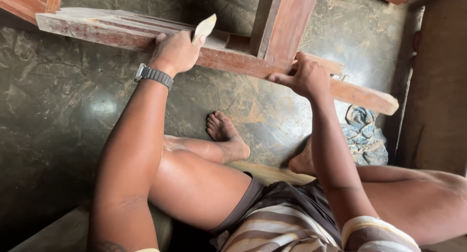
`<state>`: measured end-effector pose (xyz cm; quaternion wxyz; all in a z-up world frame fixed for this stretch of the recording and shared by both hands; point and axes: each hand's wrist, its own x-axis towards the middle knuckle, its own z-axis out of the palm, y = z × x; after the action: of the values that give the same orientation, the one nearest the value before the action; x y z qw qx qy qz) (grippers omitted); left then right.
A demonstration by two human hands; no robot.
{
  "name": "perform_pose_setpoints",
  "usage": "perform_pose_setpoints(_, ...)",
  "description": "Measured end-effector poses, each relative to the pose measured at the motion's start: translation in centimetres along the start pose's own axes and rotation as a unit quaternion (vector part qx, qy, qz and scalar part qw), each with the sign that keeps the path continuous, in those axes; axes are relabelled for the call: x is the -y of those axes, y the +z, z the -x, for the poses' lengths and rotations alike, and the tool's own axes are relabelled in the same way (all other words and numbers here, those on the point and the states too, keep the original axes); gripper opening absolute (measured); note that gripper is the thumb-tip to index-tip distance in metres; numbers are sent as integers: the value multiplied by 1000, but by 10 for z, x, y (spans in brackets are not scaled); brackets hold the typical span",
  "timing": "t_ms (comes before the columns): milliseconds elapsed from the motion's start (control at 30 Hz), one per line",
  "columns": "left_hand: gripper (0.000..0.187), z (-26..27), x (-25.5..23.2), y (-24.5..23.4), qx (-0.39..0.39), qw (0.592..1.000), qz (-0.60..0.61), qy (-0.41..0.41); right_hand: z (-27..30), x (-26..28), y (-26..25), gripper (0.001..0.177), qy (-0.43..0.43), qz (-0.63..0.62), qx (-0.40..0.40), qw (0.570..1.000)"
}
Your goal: The person sits on the floor and sands a wooden chair frame using a sanding block. They work on the legs and crossbars, moving the chair to access different parts.
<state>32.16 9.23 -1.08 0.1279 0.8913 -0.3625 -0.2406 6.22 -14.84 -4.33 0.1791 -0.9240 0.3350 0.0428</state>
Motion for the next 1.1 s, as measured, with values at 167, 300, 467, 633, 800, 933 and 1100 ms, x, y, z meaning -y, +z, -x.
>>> perform_pose_setpoints(167,36,-12,4,10,-68,994,-22,81,1,-25,13,89,-126,171,-117,970)
perform_pose_setpoints(300,22,-9,-1,8,-66,993,-50,87,-7,-31,13,56,-186,153,-211,947)
perform_pose_setpoints(467,72,-6,-7,15,-38,993,-89,73,-6,-32,17,58,-184,156,-199,950)
perform_pose_setpoints(633,82,-14,-10,35,-161,947,-168,223,-6,-30,20,55,-168,148,-187,957)
perform_pose_setpoints(800,74,-22,-12,55,-76,962,-194,175,-9,-37,26,54,-153,148,-197,957)
perform_pose_setpoints(933,77,-4,-25,37,-70,960,-205,180,-6,-33,23,52,-151,149,-203,956)
perform_pose_setpoints(1100,96,-25,-12,57,-80,948,-249,182,-6,-34,24,51,-153,153,-208,954)
